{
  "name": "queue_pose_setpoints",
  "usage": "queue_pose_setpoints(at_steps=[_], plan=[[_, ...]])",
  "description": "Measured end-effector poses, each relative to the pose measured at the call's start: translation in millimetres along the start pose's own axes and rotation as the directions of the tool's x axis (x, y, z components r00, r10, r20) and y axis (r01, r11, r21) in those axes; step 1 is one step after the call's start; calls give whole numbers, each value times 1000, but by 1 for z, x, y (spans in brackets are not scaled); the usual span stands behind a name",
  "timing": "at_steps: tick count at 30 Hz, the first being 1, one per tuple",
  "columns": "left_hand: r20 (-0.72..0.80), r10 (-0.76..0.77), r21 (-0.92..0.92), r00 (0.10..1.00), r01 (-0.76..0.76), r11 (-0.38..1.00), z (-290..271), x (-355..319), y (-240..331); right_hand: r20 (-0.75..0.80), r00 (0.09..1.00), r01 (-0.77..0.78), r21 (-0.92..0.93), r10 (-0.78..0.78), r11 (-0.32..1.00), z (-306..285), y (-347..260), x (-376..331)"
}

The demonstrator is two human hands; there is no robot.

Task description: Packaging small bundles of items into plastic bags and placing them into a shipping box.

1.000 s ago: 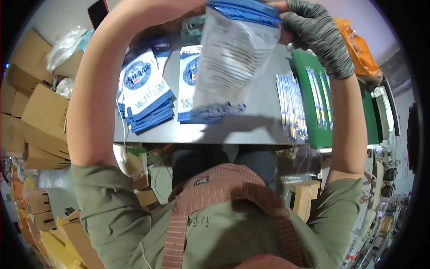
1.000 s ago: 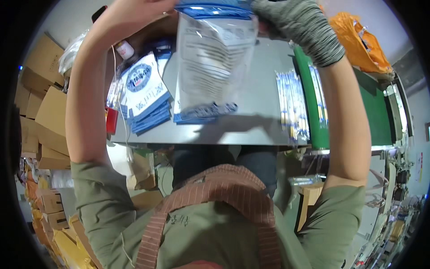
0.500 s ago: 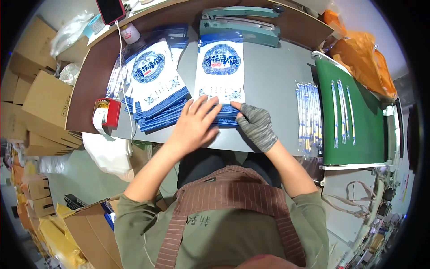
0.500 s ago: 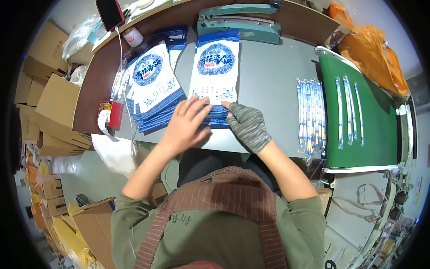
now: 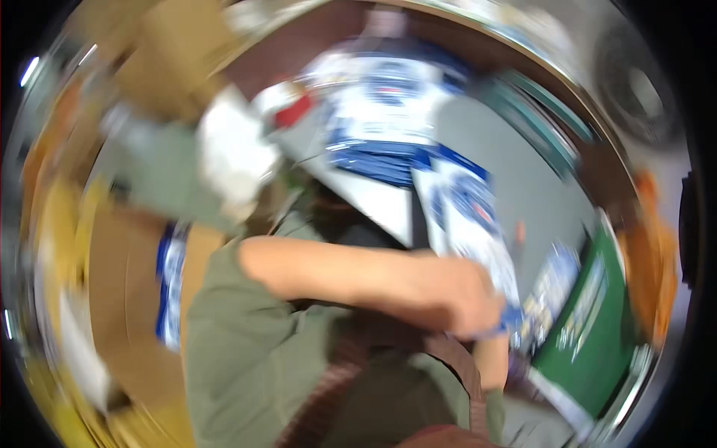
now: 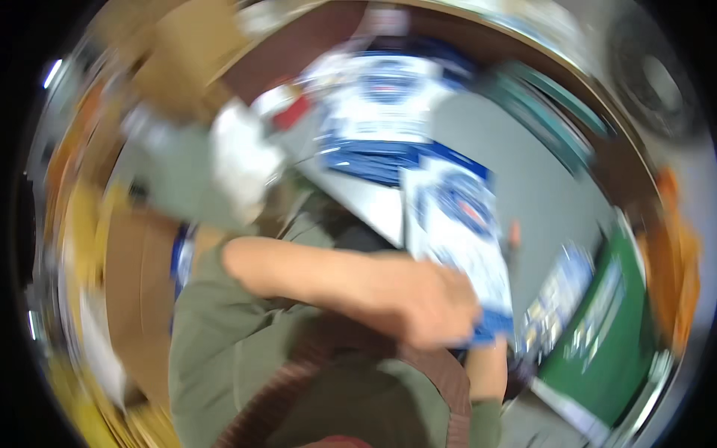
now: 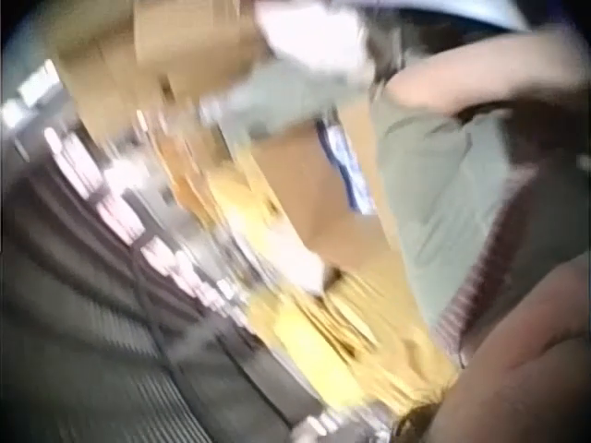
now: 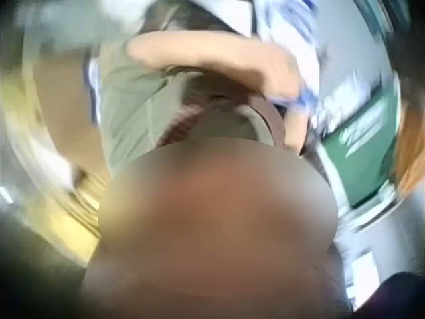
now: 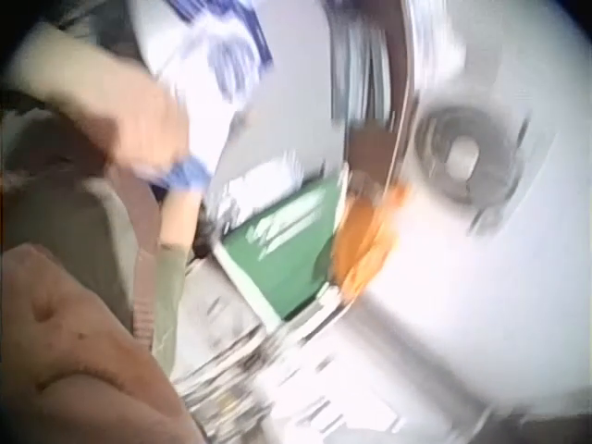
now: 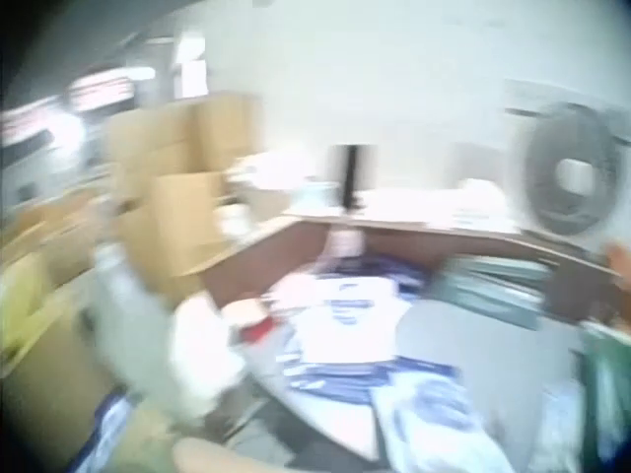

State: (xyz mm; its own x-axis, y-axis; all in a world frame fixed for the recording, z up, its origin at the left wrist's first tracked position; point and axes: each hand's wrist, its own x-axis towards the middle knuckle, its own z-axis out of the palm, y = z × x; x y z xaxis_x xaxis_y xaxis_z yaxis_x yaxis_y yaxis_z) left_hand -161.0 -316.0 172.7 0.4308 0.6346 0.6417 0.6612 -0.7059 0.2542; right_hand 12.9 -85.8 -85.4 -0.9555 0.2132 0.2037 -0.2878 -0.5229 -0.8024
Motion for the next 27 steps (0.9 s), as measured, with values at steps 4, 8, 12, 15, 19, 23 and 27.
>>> queue_pose_setpoints(at_steps=[4, 8, 12, 15, 19, 23, 27], plan=[[338, -253, 1, 907, 269, 963, -8, -28, 54, 45, 925, -378, 11, 377, 926, 89, -14, 85], [-745, -647, -407, 159, 661, 630, -10, -87, 103, -120, 809, -586, -95, 575, 805, 197, -61, 109], [-327, -922, -932, -208, -93, 351, -24, -147, 160, -122, 736, -671, -260, 666, 694, 356, -22, 147], [-253, -879, -879, -405, -284, 383, -43, -195, 209, 199, 607, -648, -437, 769, 624, 427, 35, 171], [-298, -692, -751, -658, -287, 595, -55, -274, 283, 459, 566, -452, -522, 685, 723, 479, 84, 174], [-323, -525, -757, -788, -118, 643, -60, -383, 351, 471, 524, -564, -432, 709, 704, 464, 97, 188], [-78, -483, -711, -872, -291, 640, -31, -563, 407, 337, 665, -467, -509, 666, 724, 419, 87, 199]])
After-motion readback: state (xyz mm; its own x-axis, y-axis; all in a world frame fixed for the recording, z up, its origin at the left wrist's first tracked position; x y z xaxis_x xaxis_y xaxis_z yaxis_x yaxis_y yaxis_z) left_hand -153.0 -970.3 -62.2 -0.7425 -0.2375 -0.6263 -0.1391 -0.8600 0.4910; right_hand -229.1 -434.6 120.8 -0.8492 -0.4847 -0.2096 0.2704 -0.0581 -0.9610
